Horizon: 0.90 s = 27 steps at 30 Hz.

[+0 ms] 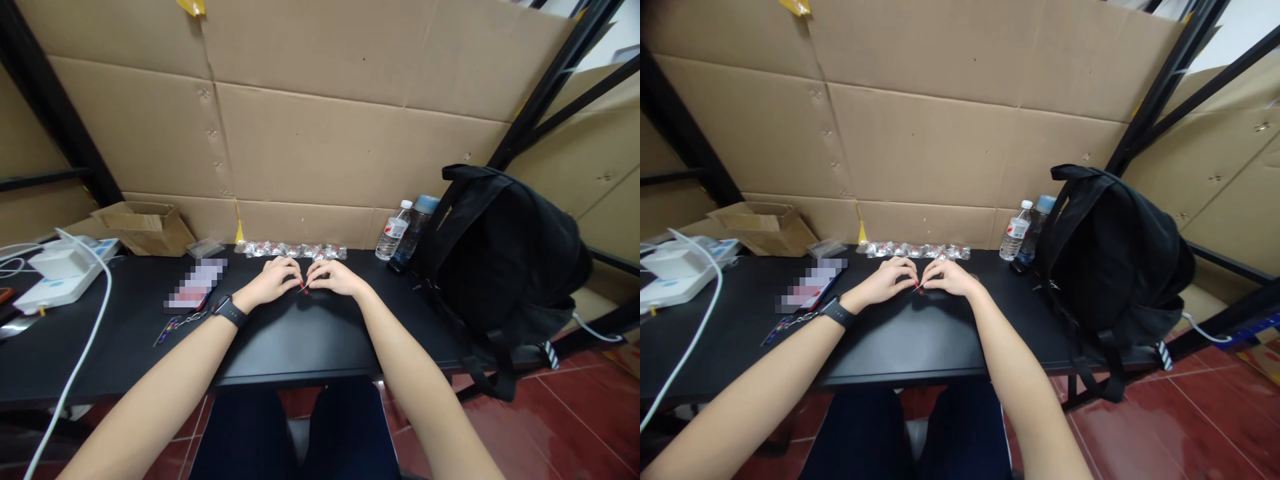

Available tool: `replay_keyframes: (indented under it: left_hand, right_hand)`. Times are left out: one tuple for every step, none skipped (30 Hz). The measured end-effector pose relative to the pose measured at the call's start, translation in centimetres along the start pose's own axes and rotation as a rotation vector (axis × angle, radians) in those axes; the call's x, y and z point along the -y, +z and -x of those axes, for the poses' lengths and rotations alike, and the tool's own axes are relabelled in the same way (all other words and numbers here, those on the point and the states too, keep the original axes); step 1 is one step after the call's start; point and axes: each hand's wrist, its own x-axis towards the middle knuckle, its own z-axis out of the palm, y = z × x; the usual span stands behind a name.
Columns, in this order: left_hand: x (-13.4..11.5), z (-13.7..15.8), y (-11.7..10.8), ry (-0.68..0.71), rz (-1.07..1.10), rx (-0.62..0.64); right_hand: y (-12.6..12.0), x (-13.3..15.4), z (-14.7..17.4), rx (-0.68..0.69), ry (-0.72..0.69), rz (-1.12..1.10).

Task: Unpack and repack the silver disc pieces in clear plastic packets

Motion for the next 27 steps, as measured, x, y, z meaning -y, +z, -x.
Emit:
replay_keyframes:
  left_hand:
    - [0.1,0.0,-0.1,0.002,-0.004,-0.002]
    - [0.2,0.0,-0.1,0.003,-0.006,-0.003]
    - [0.4,0.0,-0.2,0.003,-0.009,-0.003]
    - [0.5,0.0,-0.2,0.001,-0.014,-0.004]
    - [0.7,0.0,-0.3,-0.001,-0.021,-0.008]
    - [0.9,0.1,-0.4,-0.006,-0.030,-0.015]
    - [1.2,0.1,-0.5,-0.014,-0.041,-0.025]
    - [1.5,0.2,-0.7,-0.028,-0.056,-0.035]
    - [1.8,0.2,-0.9,-0.049,-0.074,-0.044]
    - [2.2,0.3,-1.1,-0.077,-0.093,-0.052]
    - [2.6,0.5,-1.3,-0.111,-0.114,-0.058]
    - [3.0,0.6,-1.6,-0.148,-0.133,-0.064]
    - [3.3,0.8,-1.8,-0.185,-0.150,-0.070]
    - [3.7,0.9,-2.0,-0.220,-0.166,-0.077]
    - [4.0,1.1,-2.2,-0.253,-0.182,-0.083]
    - [4.3,1.2,-2.3,-0.282,-0.199,-0.087]
    - [4.5,1.4,-2.4,-0.309,-0.217,-0.088]
    - [4.7,1.4,-2.5,-0.334,-0.236,-0.084]
    - [4.8,1.5,-2.6,-0.358,-0.256,-0.076]
    - [4.8,1.5,-2.7,-0.379,-0.273,-0.067]
    - [4.9,1.6,-2.8,-0.397,-0.288,-0.056]
    - [4.9,1.6,-2.9,-0.412,-0.299,-0.043]
    - [4.8,1.6,-3.0,-0.425,-0.307,-0.031]
    - [4.8,1.6,-3.0,-0.436,-0.314,-0.019]
    - [4.8,1.6,-3.1,-0.445,-0.319,-0.007]
    - [4.8,1.6,-3.1,-0.452,-0.323,0.006]
    - [4.7,1.6,-3.1,-0.456,-0.324,0.019]
  right_hand:
    - [-0.2,0.2,0.1,0.044,0.013,-0.014]
    - [-0.4,0.4,0.3,0.080,0.024,-0.028]
    - [-0.7,0.5,0.4,0.105,0.030,-0.040]
    - [-0.9,0.6,0.5,0.122,0.033,-0.051]
    - [-1.1,0.7,0.6,0.130,0.036,-0.062]
    - [-1.3,0.7,0.8,0.132,0.046,-0.074]
    - [-1.5,0.7,0.9,0.123,0.072,-0.089]
    - [-1.7,0.6,1.0,0.099,0.111,-0.105]
    - [-1.9,0.4,1.1,0.057,0.158,-0.118]
    - [-2.1,0.1,1.2,-0.004,0.210,-0.128]
    - [-2.3,-0.2,1.3,-0.074,0.263,-0.134]
    - [-2.5,-0.7,1.5,-0.149,0.313,-0.134]
    - [-2.7,-1.1,1.6,-0.224,0.361,-0.129]
    - [-2.8,-1.6,1.8,-0.292,0.405,-0.122]
    - [-3.0,-2.2,2.0,-0.347,0.448,-0.110]
    - [-3.2,-2.7,2.2,-0.387,0.487,-0.093]
    - [-3.4,-3.2,2.4,-0.416,0.518,-0.065]
    - [-3.6,-3.8,2.6,-0.430,0.540,-0.028]
    - [-3.8,-4.2,2.9,-0.436,0.557,0.015]
    - [-4.1,-4.6,3.2,-0.433,0.571,0.058]
    - [-4.4,-5.0,3.5,-0.423,0.585,0.095]
    - [-4.7,-5.3,3.8,-0.408,0.601,0.125]
    - [-5.0,-5.5,4.1,-0.389,0.618,0.146]
    - [-5.3,-5.8,4.4,-0.372,0.635,0.161]
    - [-5.6,-5.9,4.7,-0.359,0.650,0.172]
    - [-5.9,-6.1,5.0,-0.350,0.661,0.184]
    - [-6.1,-6.2,5.2,-0.345,0.672,0.196]
